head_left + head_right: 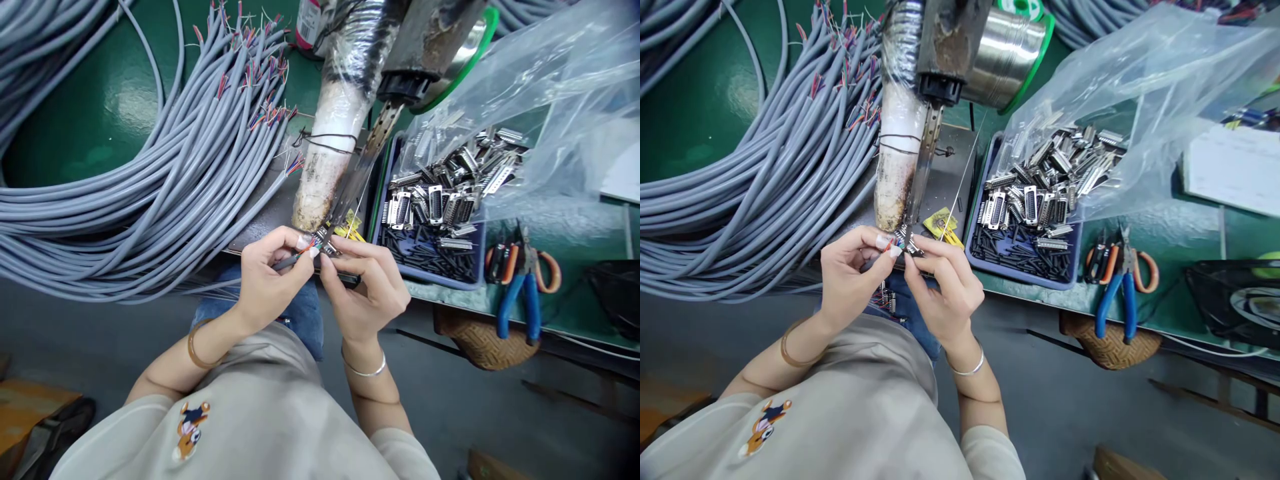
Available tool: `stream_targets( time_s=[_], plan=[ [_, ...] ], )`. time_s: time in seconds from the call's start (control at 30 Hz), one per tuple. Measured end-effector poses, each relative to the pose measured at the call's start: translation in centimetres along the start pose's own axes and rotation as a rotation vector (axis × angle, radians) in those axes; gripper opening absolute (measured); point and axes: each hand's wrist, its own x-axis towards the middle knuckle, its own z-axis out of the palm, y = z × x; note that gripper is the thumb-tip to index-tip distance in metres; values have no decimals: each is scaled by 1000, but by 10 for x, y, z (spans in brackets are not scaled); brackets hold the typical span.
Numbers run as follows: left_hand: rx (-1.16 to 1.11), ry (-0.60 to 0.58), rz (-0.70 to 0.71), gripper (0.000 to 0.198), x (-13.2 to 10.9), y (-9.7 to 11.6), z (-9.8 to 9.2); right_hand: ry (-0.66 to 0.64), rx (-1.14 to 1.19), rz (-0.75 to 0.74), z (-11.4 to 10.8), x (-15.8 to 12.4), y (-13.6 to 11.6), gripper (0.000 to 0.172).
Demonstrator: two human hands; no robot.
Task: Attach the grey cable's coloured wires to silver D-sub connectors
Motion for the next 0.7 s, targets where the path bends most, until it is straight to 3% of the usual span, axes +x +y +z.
stream_targets(
  time_s=[0.4,0.47,0.6,0.7],
  plan=[
    [3,-122,-121,10,-3,0,-8,-10,-105,-126,-6,-10,0,19],
    [-2,-169,-161,10,-4,3,-10,3,-53,-58,-7,-9,-1,17],
    [-107,-341,-230,23,-8,8,-18,-107,129,249,-13,-6,-3,12],
    [-174,-408,-254,21,-10,8,-22,35,141,293,-29,-11,-5,12]
  ],
)
